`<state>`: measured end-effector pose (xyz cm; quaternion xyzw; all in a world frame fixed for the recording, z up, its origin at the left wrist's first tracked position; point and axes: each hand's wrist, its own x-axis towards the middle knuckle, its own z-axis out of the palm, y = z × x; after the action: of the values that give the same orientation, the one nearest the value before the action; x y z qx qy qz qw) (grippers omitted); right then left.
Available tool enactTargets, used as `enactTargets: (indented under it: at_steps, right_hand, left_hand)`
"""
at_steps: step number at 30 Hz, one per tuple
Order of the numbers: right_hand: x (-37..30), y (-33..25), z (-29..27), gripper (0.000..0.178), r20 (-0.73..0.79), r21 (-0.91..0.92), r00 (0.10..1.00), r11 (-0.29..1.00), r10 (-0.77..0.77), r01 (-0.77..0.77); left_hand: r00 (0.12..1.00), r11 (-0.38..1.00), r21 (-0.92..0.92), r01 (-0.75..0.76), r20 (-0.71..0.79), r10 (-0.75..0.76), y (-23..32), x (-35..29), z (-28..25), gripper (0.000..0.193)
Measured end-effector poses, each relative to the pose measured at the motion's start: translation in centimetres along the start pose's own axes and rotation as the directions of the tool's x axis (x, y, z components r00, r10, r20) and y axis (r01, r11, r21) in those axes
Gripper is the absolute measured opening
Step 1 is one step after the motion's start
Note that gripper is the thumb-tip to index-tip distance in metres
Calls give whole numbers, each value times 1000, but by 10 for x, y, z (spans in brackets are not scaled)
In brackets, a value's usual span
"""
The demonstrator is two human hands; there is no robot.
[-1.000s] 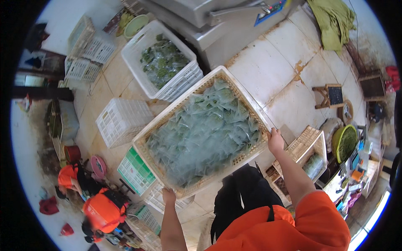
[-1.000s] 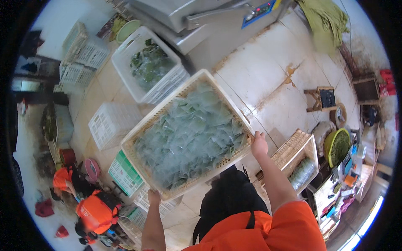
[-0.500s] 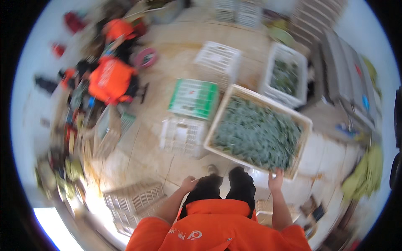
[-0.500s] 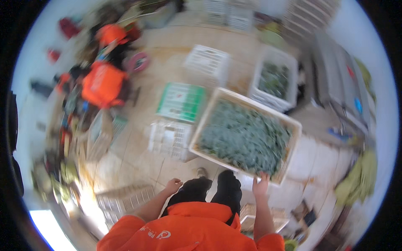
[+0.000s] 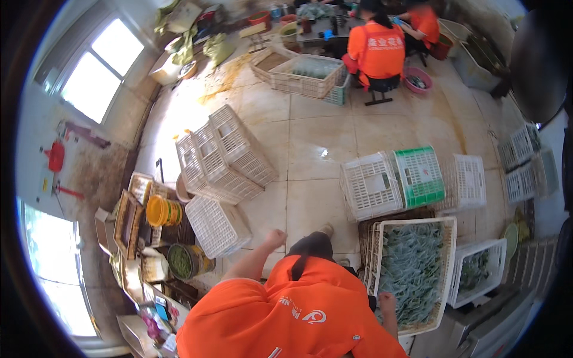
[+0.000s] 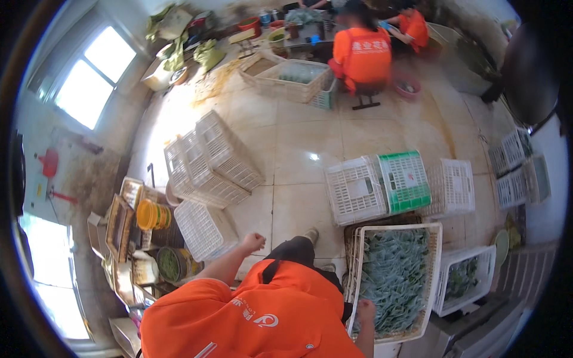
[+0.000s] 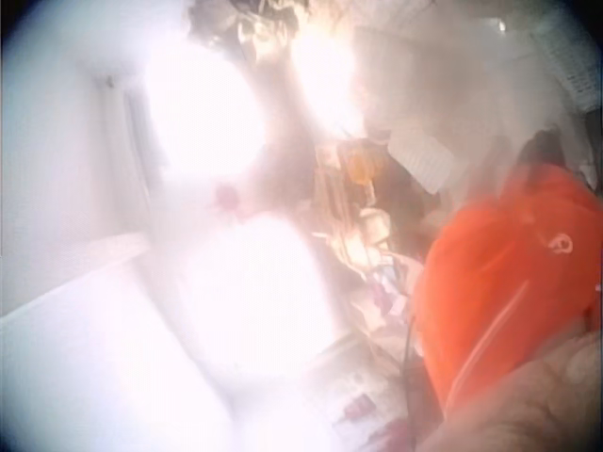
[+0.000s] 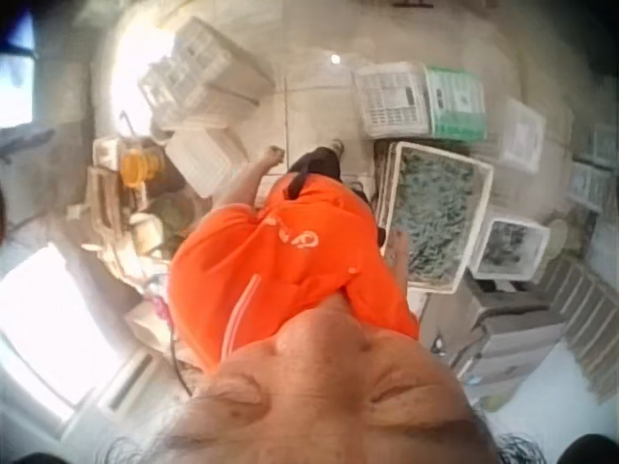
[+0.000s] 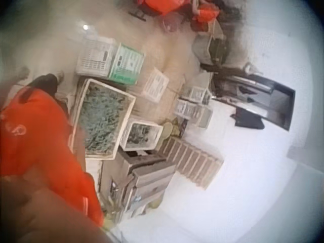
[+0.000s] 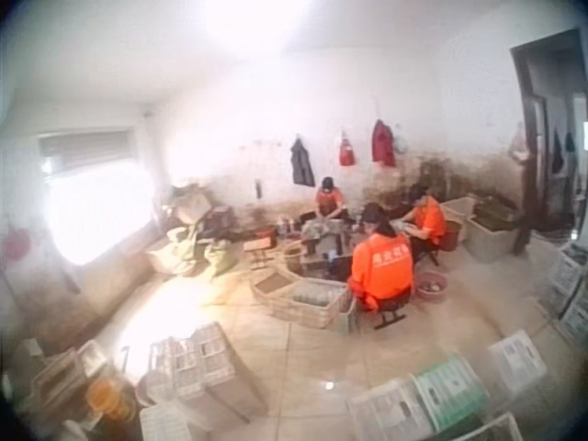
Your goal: The person scoops green tea leaves from a bowl into small plastic bags, weighs each bag on a digital scale, and places the filled bags into a basket. The person repeats this process continuously.
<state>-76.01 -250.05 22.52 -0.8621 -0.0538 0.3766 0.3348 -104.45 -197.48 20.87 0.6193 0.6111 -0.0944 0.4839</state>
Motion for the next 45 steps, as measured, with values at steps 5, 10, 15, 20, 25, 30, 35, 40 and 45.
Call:
enactTargets:
  at_steps: [5,10,15,20,25,30,35,40,45]
  right_hand:
    - [69,15,-54,17,-193,363,967,928,167,-88]
    - [112,-22,-58,14,9,194,980,961,198,-196]
    - [119,-98,-27,17,76,209,978,956,195,-207]
    - [122,-180,12,11,130,123,986,985,107,-123]
    - [117,-303,41,9,211,41,960,980,183,-196]
    - [167,-398,64,11,207,92,973,988,99,-120]
    - [194,-465,75,13,143,-51,982,992,126,-120]
    - [247,-507,105,12,319,-224,940,973,121,-50]
    - [325,-590,138,13,327,-390,942,919,80,57]
  left_hand:
    - [999,996,85,-19,-45,23,-30,-44,18,32]
    - [978,907,-415,68,-153,-143,-41,-20,-14,23]
    - [948,590,-808,12,-179,-264,12,48,-106,14]
    - [902,607,-789,-102,-330,-278,60,162,-211,24]
    - [777,918,-393,-53,-593,-209,91,263,-290,58]
    - [768,935,-315,161,-555,-319,91,311,-310,84]
    - [727,871,-406,276,-505,-465,140,309,-290,94]
    - [674,848,-469,248,-545,-498,152,349,-274,64]
    - [794,728,-681,-76,-483,-369,153,417,-278,35]
